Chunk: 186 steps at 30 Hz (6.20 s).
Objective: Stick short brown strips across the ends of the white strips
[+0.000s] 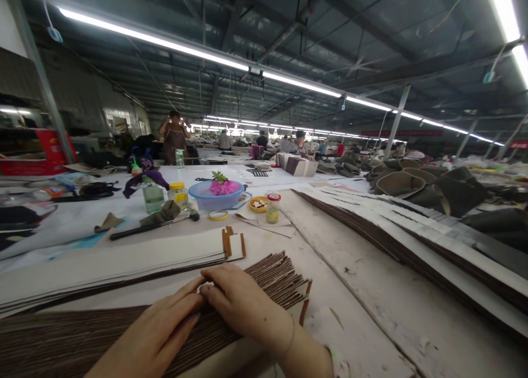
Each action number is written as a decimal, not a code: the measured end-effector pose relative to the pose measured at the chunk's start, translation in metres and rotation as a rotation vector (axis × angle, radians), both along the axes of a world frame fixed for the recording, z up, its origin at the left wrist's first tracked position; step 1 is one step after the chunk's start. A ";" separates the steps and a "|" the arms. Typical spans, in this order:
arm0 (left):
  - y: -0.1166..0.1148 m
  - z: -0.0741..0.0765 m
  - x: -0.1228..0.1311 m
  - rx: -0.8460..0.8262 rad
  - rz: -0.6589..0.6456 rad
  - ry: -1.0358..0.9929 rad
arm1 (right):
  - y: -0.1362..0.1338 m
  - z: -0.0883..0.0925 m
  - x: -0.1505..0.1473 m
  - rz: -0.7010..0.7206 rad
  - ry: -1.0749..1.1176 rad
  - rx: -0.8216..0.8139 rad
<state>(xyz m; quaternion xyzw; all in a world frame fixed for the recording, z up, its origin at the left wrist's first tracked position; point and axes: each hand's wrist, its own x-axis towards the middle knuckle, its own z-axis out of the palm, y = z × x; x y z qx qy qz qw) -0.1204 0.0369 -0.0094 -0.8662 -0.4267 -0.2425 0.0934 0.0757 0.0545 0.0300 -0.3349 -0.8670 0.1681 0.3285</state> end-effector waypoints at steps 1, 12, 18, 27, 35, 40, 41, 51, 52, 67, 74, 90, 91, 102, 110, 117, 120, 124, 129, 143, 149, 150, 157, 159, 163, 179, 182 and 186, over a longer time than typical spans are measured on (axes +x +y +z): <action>-0.001 0.002 0.001 -0.016 0.000 -0.011 | 0.000 0.000 0.000 -0.010 0.014 -0.013; -0.009 0.010 0.002 -0.165 -0.039 0.076 | 0.013 -0.006 0.003 0.051 0.208 -0.304; -0.012 0.016 0.004 -0.173 -0.071 0.060 | 0.017 -0.007 0.005 0.052 0.282 -0.514; -0.010 0.015 0.005 -0.227 -0.072 0.026 | 0.020 -0.010 0.005 0.088 0.283 -0.513; -0.007 0.007 -0.001 -0.195 -0.048 0.045 | 0.014 -0.005 0.006 0.051 0.260 -0.483; -0.010 0.010 0.002 -0.178 -0.035 0.078 | 0.016 -0.009 0.006 0.102 0.299 -0.482; -0.011 0.011 0.004 -0.177 -0.040 0.067 | 0.017 -0.010 0.006 0.110 0.307 -0.481; -0.010 0.020 0.006 -0.232 -0.040 0.041 | 0.016 -0.008 0.006 0.058 0.327 -0.467; -0.010 0.020 0.006 -0.234 -0.041 0.057 | 0.016 -0.008 0.005 0.048 0.319 -0.457; -0.015 0.007 0.013 -0.073 0.024 -0.004 | 0.012 -0.006 0.003 -0.035 0.257 -0.313; -0.006 0.005 -0.001 -0.053 -0.025 0.106 | 0.013 -0.005 0.007 0.106 0.353 -0.400; -0.004 0.010 -0.001 -0.120 -0.094 0.105 | 0.007 -0.004 0.005 -0.147 0.217 -0.214; -0.004 0.010 -0.001 -0.115 -0.096 0.098 | 0.007 -0.004 0.005 -0.155 0.201 -0.200; -0.009 0.013 0.004 -0.124 -0.063 0.076 | 0.008 0.003 0.010 -0.199 0.173 -0.111; -0.022 0.037 0.019 -0.304 0.012 0.170 | 0.012 0.025 0.041 -0.232 0.470 -0.136; -0.027 0.042 0.021 -0.367 0.012 0.180 | 0.035 0.031 0.087 -0.534 0.623 0.051; -0.028 0.043 0.021 -0.370 0.006 0.174 | 0.043 0.027 0.108 -0.698 0.572 0.141; -0.029 0.043 0.022 -0.374 0.000 0.155 | 0.059 0.012 0.131 -0.878 0.313 0.141; -0.028 0.045 0.023 -0.361 0.004 0.132 | 0.065 0.003 0.120 -0.774 0.087 0.232; -0.021 0.027 0.015 -0.257 0.008 0.114 | -0.004 0.006 0.012 -0.129 -0.071 -0.082; -0.020 0.026 0.015 -0.256 0.005 0.069 | 0.004 -0.002 0.012 -0.007 0.089 -0.268; -0.020 0.025 0.014 -0.251 0.003 0.059 | 0.004 -0.002 0.012 0.005 0.100 -0.278; -0.019 0.021 0.014 -0.214 0.044 0.039 | 0.002 0.003 0.013 -0.002 0.074 -0.177; -0.019 0.023 0.016 -0.226 0.071 0.018 | -0.004 0.008 0.014 -0.095 0.035 -0.045; -0.020 0.028 0.022 -0.283 0.117 -0.038 | -0.021 0.009 0.012 0.022 -0.129 -0.001; -0.017 0.039 0.024 -0.341 0.114 -0.025 | -0.004 -0.010 -0.001 0.219 -0.322 -0.023; -0.017 0.041 0.026 -0.360 0.129 -0.040 | -0.003 -0.013 -0.003 0.198 -0.310 0.002; -0.012 0.040 0.017 -0.376 0.219 -0.051 | -0.003 -0.012 -0.004 0.186 -0.317 0.027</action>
